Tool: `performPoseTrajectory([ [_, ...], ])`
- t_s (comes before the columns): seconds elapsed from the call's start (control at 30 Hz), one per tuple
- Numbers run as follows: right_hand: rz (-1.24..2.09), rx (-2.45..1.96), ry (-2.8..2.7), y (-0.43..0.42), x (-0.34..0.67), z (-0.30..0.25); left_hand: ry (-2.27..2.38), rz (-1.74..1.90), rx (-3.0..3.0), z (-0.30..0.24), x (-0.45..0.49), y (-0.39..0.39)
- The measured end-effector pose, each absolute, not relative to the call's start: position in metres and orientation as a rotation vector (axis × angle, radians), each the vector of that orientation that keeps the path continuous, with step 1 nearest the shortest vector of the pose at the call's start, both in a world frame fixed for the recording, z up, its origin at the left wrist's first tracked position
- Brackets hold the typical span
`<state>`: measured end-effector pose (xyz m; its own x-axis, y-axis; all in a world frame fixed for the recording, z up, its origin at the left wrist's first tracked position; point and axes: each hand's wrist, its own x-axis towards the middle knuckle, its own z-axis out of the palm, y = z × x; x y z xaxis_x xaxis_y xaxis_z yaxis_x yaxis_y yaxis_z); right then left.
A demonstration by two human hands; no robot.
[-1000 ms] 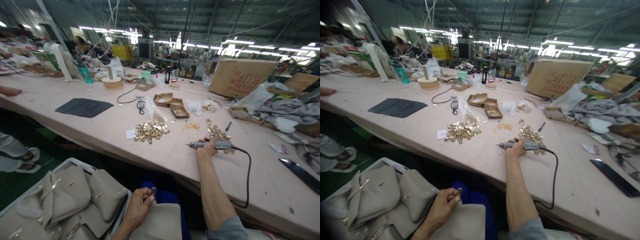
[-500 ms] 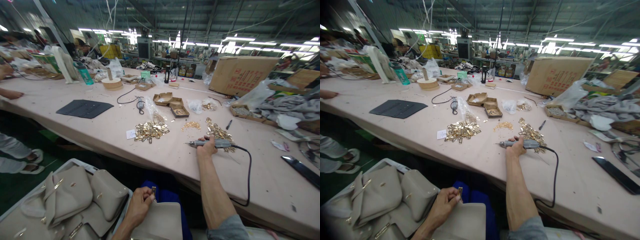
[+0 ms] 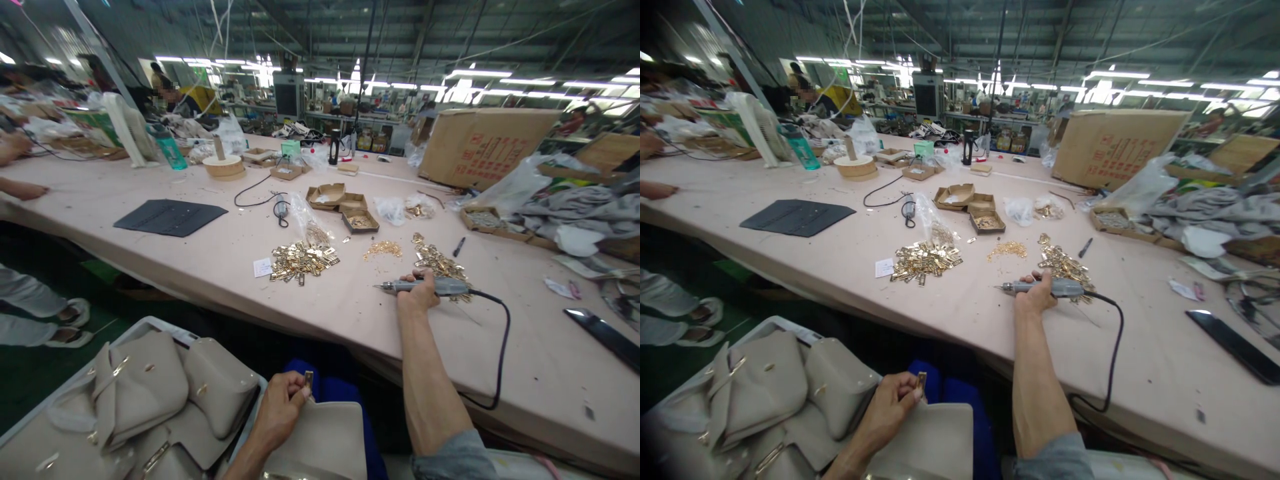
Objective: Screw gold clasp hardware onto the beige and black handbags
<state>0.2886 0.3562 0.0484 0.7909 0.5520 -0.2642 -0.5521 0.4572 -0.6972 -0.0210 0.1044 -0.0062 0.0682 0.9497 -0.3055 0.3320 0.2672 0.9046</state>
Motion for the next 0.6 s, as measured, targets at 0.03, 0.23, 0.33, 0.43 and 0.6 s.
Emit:
performPoseTrajectory([
  [0.03,0.673,-0.855,-0.008,0.355,0.289,0.049,1.475,0.729,1.257,-0.006,-0.021,0.104],
  [0.23,0.638,-0.815,-0.074,0.344,0.29,0.056,1.492,0.712,1.237,-0.005,-0.022,0.104],
  [0.33,0.636,-0.807,-0.07,0.342,0.29,0.058,1.471,0.71,1.224,-0.004,-0.022,0.106],
  [0.43,0.638,-0.802,-0.064,0.342,0.291,0.058,1.446,0.716,1.212,-0.004,-0.022,0.106],
  [0.6,0.643,-0.77,-0.116,0.338,0.291,0.062,1.452,0.723,1.2,-0.008,-0.024,0.105],
])
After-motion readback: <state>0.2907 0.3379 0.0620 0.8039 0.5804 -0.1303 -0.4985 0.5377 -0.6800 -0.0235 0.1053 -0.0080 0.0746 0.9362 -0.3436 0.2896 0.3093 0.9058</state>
